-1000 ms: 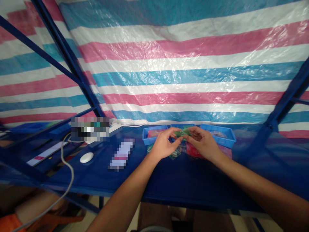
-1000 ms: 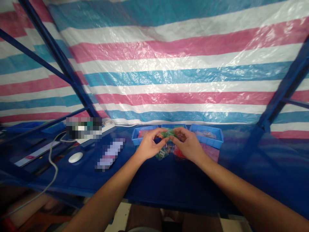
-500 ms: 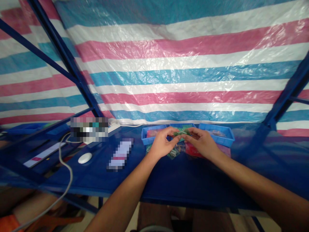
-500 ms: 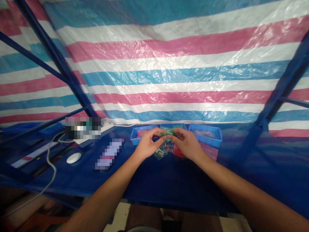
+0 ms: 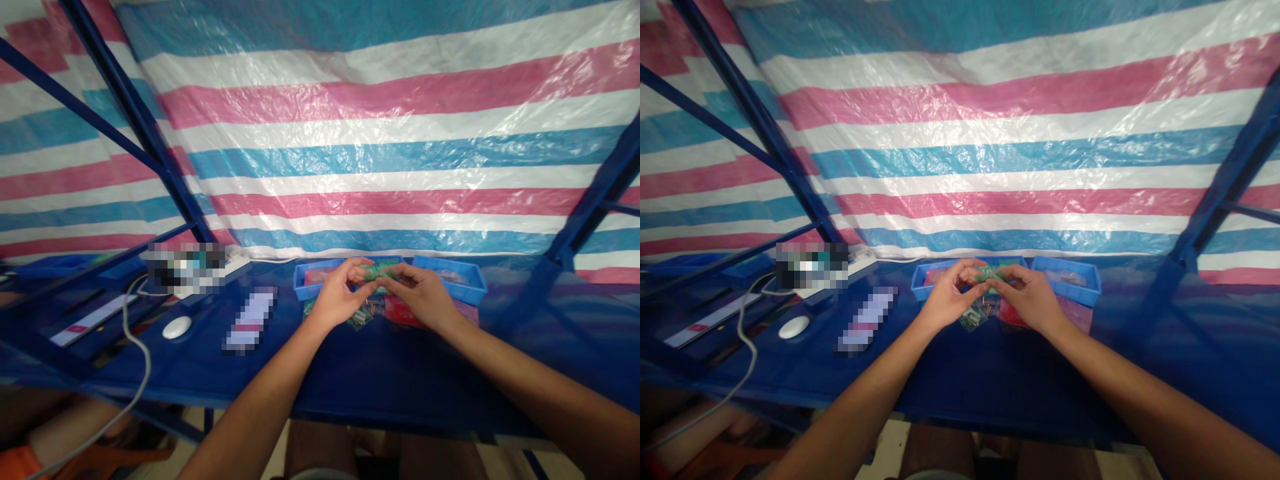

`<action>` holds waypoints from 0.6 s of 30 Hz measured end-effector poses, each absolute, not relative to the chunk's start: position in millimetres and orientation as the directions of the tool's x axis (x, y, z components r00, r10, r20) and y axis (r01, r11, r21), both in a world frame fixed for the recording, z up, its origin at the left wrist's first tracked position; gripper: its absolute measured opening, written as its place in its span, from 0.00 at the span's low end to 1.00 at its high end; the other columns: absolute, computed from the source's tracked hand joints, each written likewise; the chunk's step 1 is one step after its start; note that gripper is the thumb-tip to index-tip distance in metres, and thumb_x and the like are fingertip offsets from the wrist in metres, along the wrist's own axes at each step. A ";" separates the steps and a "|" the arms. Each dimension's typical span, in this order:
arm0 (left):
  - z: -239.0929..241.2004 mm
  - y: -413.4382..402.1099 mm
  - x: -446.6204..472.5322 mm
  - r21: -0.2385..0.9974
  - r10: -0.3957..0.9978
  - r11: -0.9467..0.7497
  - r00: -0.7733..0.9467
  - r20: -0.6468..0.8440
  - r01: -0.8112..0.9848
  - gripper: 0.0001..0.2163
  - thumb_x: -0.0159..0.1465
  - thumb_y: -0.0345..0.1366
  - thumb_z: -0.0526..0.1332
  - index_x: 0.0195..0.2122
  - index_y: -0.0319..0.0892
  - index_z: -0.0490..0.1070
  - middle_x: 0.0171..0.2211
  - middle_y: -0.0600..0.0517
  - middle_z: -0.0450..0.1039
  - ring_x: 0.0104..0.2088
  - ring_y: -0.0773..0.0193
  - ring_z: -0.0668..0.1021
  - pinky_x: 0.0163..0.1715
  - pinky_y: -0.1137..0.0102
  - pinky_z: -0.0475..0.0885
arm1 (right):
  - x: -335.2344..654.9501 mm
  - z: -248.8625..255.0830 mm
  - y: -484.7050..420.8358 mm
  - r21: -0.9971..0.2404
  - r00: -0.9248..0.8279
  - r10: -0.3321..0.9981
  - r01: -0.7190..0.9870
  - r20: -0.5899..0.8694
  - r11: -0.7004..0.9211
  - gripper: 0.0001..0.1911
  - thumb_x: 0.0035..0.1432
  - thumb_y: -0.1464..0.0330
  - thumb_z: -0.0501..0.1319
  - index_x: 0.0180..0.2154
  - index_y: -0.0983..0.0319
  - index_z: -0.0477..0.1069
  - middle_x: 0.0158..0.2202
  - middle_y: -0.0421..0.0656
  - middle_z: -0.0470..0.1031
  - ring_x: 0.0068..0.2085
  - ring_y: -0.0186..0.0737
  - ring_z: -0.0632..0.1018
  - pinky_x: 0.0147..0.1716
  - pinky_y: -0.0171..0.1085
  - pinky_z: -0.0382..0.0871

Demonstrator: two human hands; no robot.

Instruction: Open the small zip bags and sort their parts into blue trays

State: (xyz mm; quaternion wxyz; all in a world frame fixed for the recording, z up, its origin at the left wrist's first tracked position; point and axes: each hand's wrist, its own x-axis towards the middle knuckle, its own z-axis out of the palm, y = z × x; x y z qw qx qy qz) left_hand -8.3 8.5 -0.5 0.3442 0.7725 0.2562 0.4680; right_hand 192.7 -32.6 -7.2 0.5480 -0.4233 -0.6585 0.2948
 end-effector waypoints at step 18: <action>-3.4 16.2 -6.8 0.898 0.823 -0.430 0.369 0.431 -0.091 0.18 0.64 0.46 0.72 0.48 0.39 0.78 0.30 0.53 0.78 0.30 0.67 0.77 0.33 0.73 0.70 | 191.4 -7.8 -36.1 -0.479 -0.160 0.637 0.529 0.754 0.700 0.14 0.66 0.60 0.68 0.52 0.53 0.79 0.54 0.48 0.75 0.55 0.52 0.78 0.57 0.54 0.74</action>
